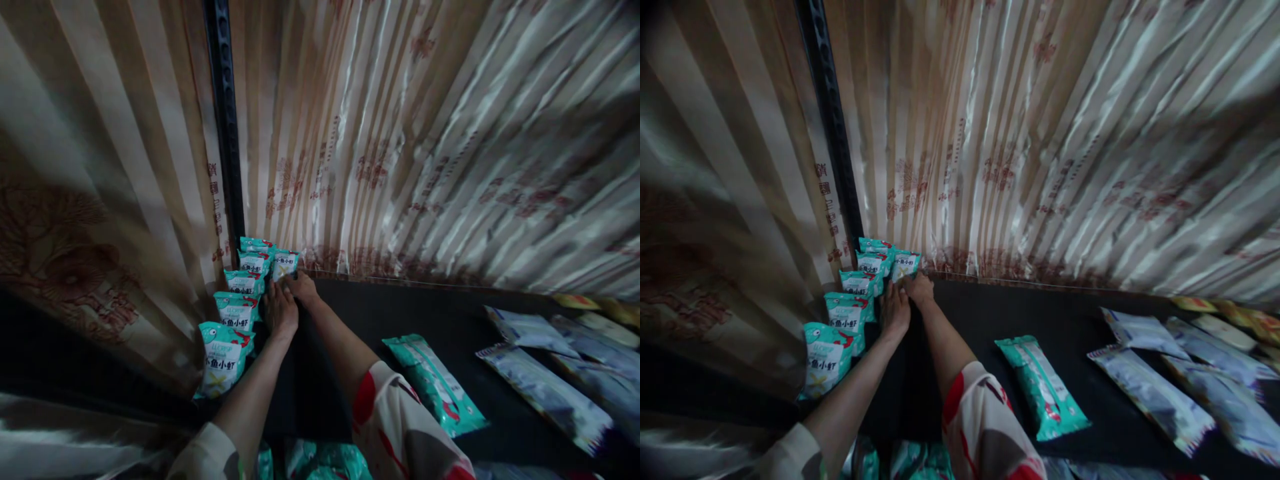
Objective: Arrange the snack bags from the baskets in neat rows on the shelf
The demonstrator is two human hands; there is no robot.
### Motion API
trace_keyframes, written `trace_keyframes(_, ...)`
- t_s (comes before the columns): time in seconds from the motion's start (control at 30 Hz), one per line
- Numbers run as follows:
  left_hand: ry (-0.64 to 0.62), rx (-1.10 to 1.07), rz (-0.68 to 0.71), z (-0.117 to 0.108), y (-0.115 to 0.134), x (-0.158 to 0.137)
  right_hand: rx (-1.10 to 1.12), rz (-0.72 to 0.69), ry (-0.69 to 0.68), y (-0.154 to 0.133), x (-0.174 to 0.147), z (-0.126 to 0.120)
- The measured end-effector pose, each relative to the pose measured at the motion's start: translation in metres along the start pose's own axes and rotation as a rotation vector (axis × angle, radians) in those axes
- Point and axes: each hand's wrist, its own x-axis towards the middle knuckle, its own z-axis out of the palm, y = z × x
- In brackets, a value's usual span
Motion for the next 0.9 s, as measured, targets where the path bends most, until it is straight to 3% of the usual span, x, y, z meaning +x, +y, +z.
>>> trace_keyframes(0.1,-0.006,0.021,-0.006,-0.009,0.005,-0.005,0.001,0.000,0.042,-0.002,-0.017,-0.006)
trace_keyframes(0.2,0.029,0.063,-0.011,-0.022,0.015,-0.018,-0.031,-0.154,0.132,0.007,-0.047,-0.019)
trace_keyframes(0.27,0.026,0.079,0.037,-0.031,0.022,-0.031,-0.110,-0.296,0.147,0.020,-0.073,-0.036)
trace_keyframes(0.37,-0.022,0.028,0.115,-0.043,0.032,-0.056,-0.325,-0.392,0.150,0.050,-0.120,-0.073)
trace_keyframes(0.43,-0.053,-0.031,0.137,-0.048,0.036,-0.075,-0.493,-0.342,0.190,0.075,-0.150,-0.100)
trace_keyframes(0.53,-0.081,-0.076,0.183,-0.050,0.040,-0.106,-0.690,-0.085,0.259,0.114,-0.187,-0.133)
trace_keyframes(0.63,-0.153,-0.087,0.225,-0.051,0.045,-0.138,-0.714,0.136,0.169,0.139,-0.214,-0.150)
trace_keyframes(0.77,-0.323,-0.126,0.200,-0.059,0.053,-0.178,-0.569,0.135,0.068,0.136,-0.239,-0.149)
trace_keyframes(0.9,-0.458,-0.217,0.033,-0.073,0.053,-0.208,-0.126,0.091,-0.014,0.117,-0.257,-0.130)
